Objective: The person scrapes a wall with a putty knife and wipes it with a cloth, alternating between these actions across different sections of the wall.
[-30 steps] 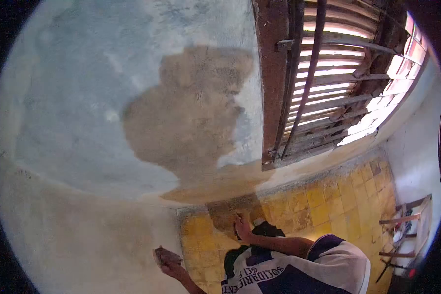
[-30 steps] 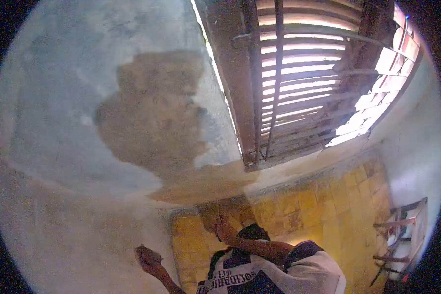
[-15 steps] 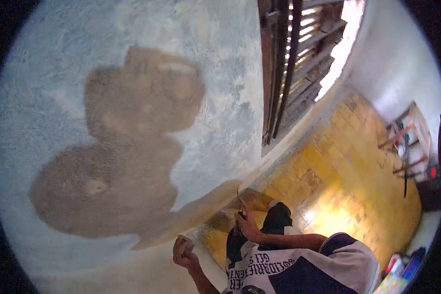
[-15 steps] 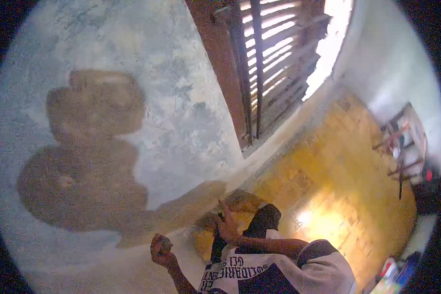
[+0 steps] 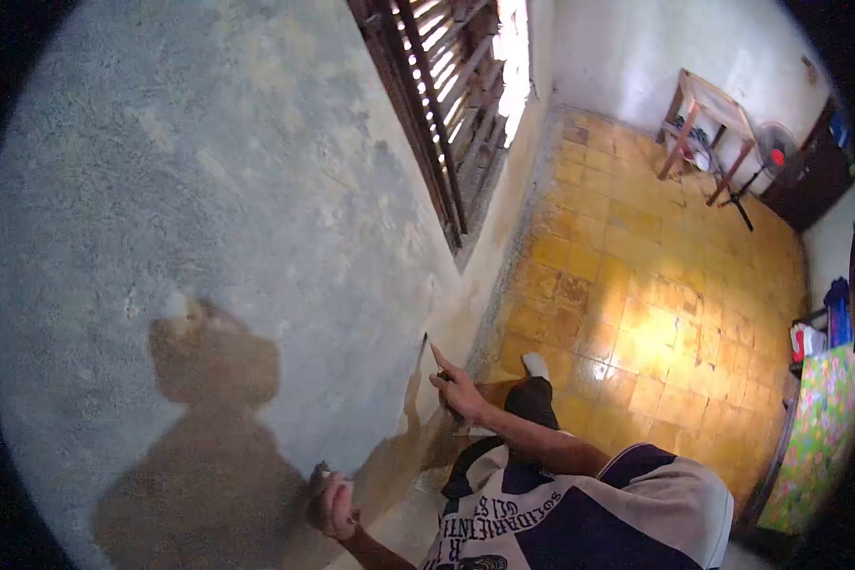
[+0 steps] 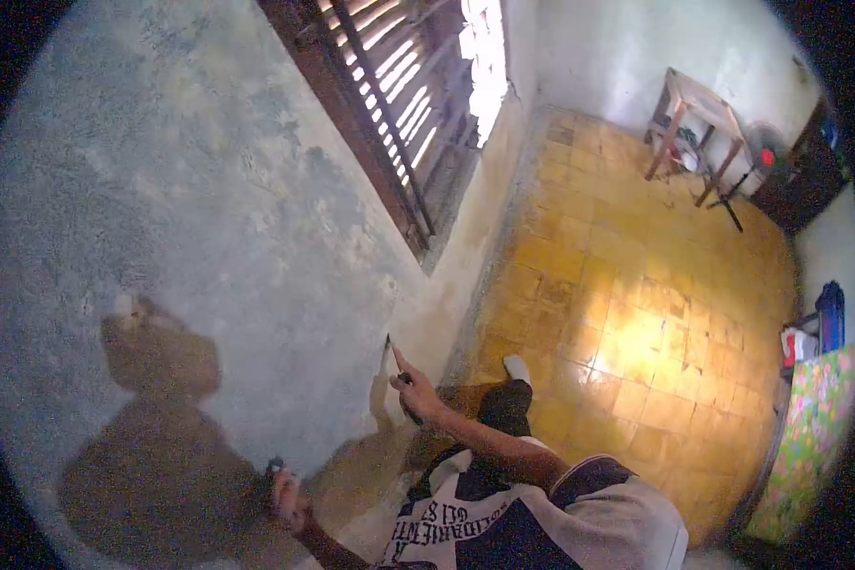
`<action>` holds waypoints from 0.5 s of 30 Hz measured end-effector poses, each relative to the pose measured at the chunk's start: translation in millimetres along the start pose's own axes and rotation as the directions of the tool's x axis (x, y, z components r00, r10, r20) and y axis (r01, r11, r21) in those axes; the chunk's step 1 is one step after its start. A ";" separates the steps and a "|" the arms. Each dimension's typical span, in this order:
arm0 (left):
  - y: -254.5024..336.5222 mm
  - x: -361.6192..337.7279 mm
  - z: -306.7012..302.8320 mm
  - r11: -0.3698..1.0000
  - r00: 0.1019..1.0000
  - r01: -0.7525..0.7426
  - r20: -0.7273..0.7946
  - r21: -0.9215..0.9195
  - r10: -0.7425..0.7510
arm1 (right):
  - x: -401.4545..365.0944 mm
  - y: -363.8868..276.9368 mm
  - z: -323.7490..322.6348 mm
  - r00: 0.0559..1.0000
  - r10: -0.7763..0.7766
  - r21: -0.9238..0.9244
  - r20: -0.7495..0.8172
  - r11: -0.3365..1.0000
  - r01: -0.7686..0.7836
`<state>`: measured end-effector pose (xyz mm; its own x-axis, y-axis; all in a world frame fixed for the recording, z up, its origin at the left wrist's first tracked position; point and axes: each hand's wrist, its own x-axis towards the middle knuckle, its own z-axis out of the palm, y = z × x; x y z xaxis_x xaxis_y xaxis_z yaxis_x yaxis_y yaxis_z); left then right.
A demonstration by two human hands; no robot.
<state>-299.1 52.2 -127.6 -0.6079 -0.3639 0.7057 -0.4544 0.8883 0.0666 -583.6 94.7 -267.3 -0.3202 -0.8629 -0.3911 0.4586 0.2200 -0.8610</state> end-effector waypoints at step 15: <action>-23.9 7.5 -10.2 0.992 0.994 -0.093 0.052 -0.088 0.098 | 21.1 11.2 -2.4 0.987 -0.037 -0.137 -0.158 0.990 0.015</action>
<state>-286.1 31.1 -116.7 -0.6826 -0.2894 0.6711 -0.3366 0.9395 0.0629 -587.2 80.1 -286.0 -0.4640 -0.7876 -0.4054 0.3354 0.2674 -0.9033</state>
